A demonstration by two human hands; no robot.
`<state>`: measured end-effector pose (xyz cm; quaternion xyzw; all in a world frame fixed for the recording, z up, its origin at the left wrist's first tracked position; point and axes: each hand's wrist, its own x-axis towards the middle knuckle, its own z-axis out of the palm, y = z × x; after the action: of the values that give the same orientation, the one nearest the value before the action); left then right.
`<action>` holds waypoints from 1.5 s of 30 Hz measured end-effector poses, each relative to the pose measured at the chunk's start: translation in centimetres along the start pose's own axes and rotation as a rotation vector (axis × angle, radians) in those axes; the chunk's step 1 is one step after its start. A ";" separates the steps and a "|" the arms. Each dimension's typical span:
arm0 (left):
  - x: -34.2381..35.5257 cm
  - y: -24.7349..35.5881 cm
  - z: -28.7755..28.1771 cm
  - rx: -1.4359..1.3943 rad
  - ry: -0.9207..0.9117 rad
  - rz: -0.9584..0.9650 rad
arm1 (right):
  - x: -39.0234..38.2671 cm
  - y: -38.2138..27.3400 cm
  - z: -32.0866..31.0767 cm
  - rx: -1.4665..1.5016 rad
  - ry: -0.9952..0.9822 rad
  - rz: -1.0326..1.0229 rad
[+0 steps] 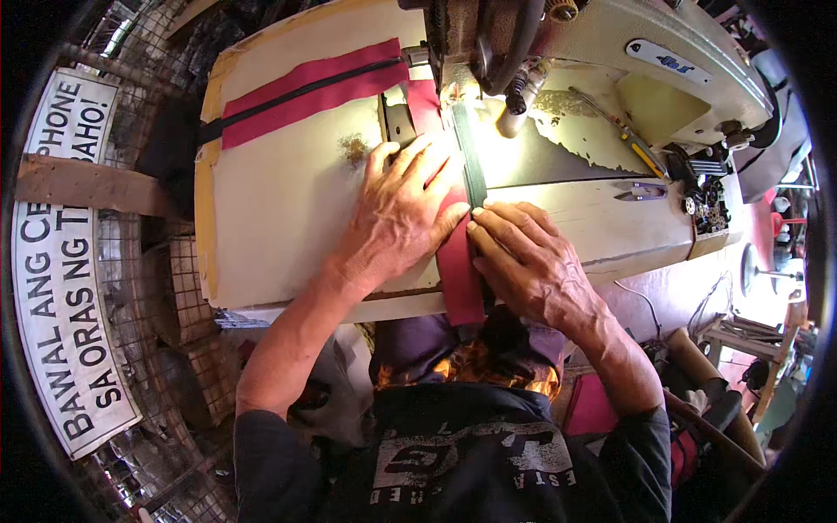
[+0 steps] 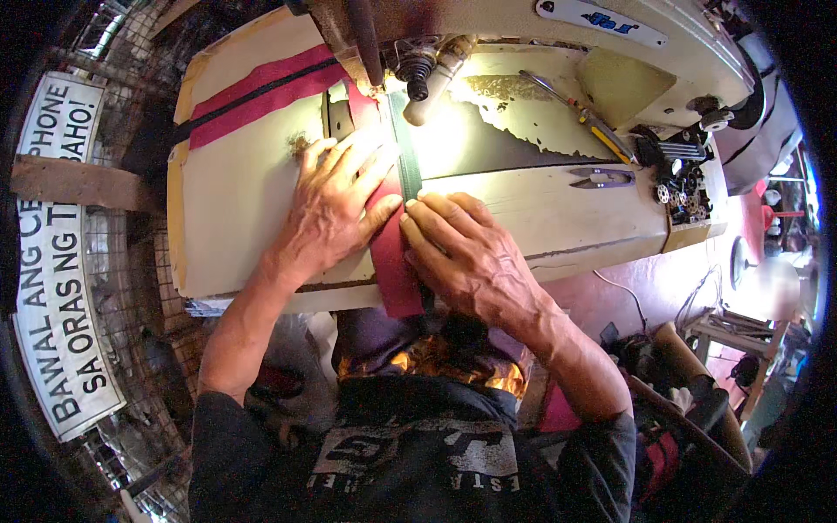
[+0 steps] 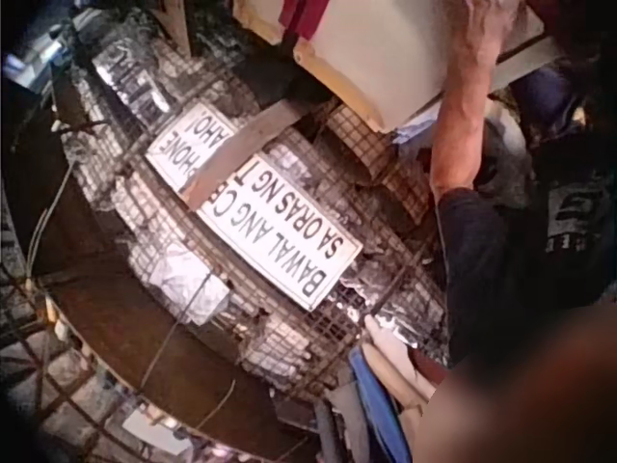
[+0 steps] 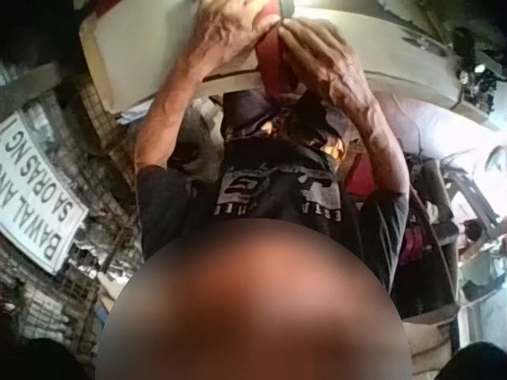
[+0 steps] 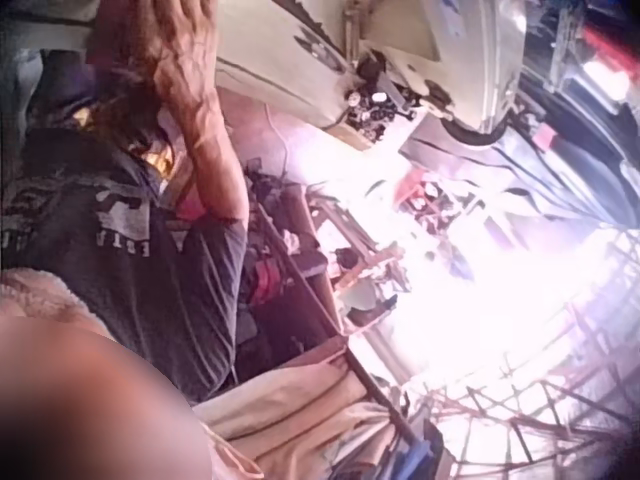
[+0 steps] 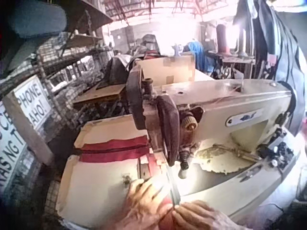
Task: Sewing zippers onto pink fabric strips using an industrial sewing machine.
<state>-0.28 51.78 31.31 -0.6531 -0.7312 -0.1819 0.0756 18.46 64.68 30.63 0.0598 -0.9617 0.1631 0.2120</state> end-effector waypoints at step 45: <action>5.7 -13.3 -3.8 0.190 -0.071 -0.261 | 1.1 -1.5 -3.0 -0.153 -0.002 0.500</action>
<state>-14.60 54.65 34.60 -0.5486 -0.8259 -0.0968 0.0868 18.91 64.26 34.11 -0.1959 -0.9563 0.1371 0.1682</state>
